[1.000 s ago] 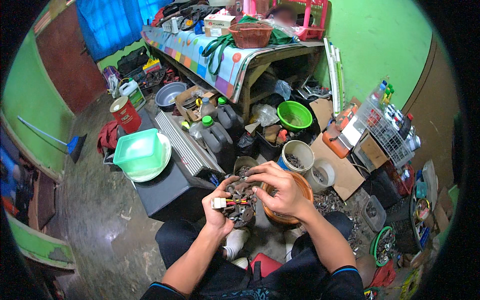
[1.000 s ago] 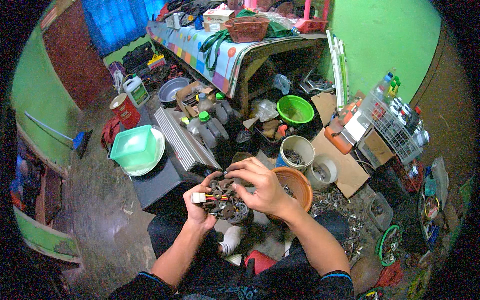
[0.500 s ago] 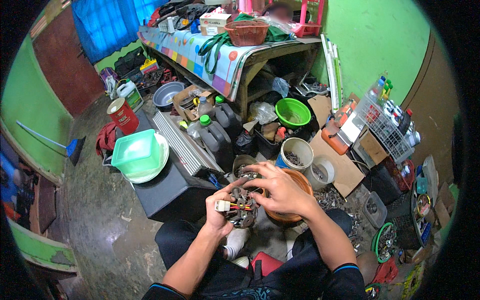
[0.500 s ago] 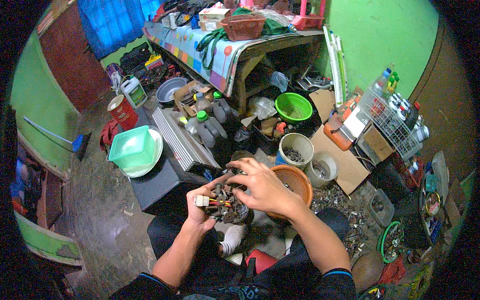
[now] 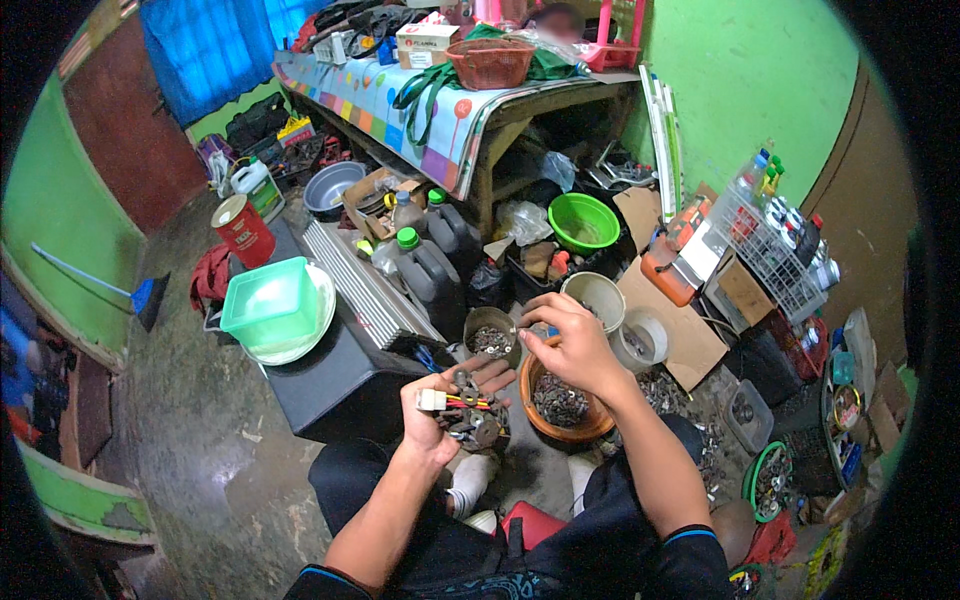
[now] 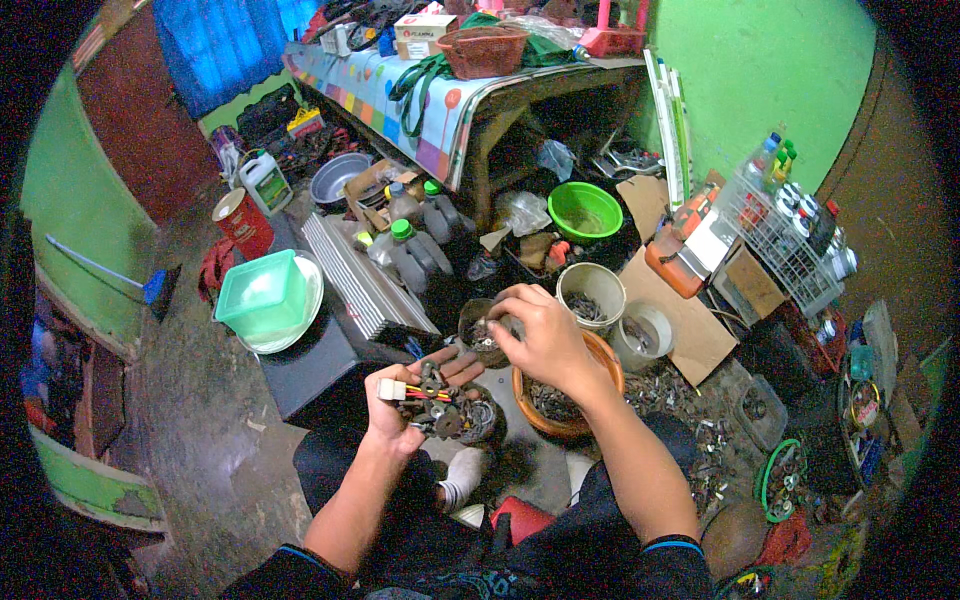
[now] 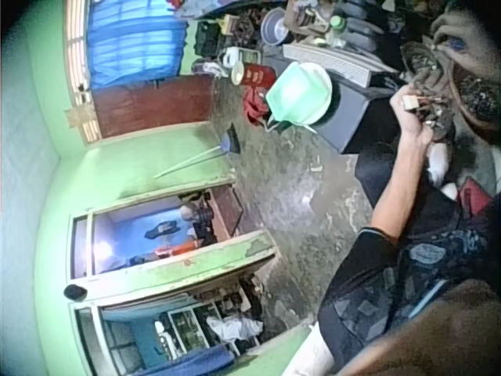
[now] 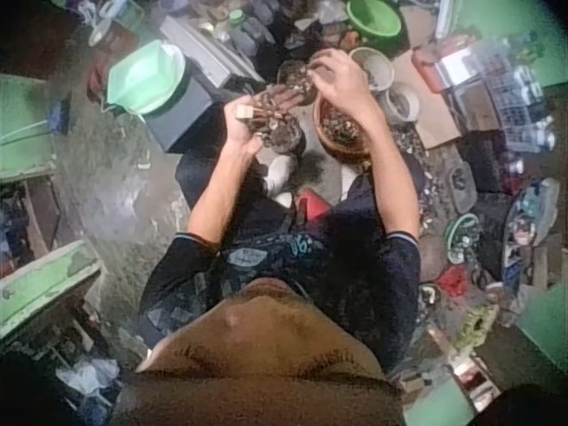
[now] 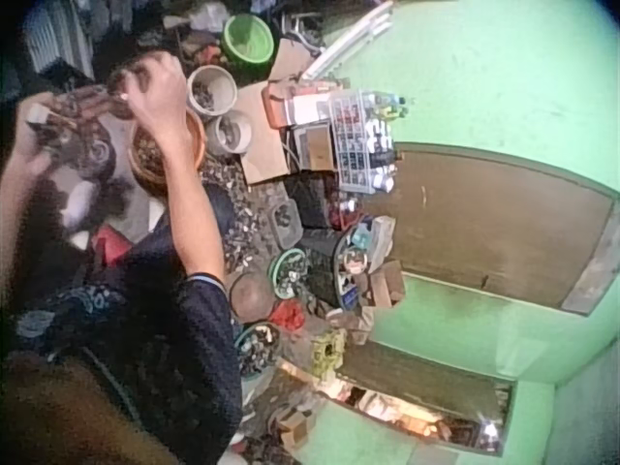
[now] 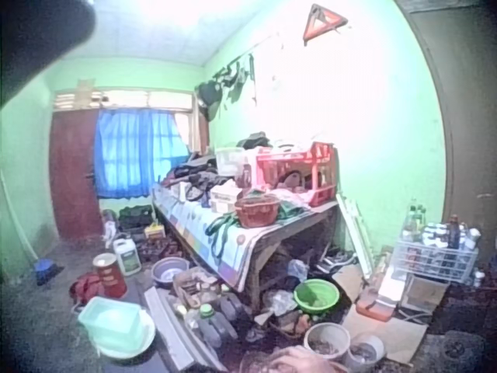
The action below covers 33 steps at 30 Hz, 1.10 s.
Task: The person sits on the floor and assembles small metal parts onto a mechanical component held in the left hand. They repeatedly pick parts from a brown bowl and attach them to the component.
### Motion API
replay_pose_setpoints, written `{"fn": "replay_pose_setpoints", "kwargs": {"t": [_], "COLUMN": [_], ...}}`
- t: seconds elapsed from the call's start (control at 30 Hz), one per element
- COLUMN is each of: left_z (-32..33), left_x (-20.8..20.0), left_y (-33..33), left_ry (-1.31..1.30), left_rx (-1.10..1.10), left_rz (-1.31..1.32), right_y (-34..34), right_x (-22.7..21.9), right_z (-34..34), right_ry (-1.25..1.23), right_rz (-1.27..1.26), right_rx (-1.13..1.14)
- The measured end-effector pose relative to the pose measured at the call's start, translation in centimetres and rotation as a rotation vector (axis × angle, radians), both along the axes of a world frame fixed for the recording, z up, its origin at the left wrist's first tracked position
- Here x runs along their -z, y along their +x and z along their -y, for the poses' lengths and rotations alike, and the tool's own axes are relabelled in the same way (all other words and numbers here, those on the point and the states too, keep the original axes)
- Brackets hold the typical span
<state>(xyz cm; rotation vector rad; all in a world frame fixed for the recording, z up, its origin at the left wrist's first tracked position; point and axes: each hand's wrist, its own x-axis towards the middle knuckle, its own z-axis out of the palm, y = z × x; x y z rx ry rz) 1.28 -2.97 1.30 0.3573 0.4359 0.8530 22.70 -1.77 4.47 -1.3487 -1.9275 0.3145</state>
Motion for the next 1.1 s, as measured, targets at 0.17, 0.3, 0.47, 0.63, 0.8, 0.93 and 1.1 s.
{"fn": "replay_pose_setpoints", "kwargs": {"t": [0.17,0.3,0.47,0.63,0.8,0.93,1.1], "left_z": [-0.9,-1.0,-0.9,-0.6,-0.3,-0.1,0.0], "left_x": [-0.2,-0.7,-1.0,-1.3,-1.5,-1.8,-1.5], "left_y": [-1.2,-1.9,-1.9,-1.7,-1.4,-0.9,-0.4], "left_ry": [0.011,0.031,0.038,0.052,0.099,0.123,0.122], "left_rx": [-0.112,-0.19,-0.182,-0.157,-0.131,-0.107,-0.119], "left_rz": [0.035,0.02,0.009,0.092,0.179,0.167,0.123], "right_y": [-0.3,-0.8,-1.2,-2.8,-3.2,-3.2,-2.6], "right_x": [6.9,8.3,6.3,5.9,2.6,2.3,1.5], "right_z": [-1.1,-2.3,-3.8,-1.3,0.9,1.5,1.5], "right_ry": [-0.627,-0.59,-0.315,-0.552,-0.752,-0.829,-0.739], "right_rz": [0.758,0.698,0.295,-0.467,-0.71,-0.737,-0.724], "right_rx": [-0.08,-0.053,0.115,-0.181,-0.421,-0.381,-0.39]}}
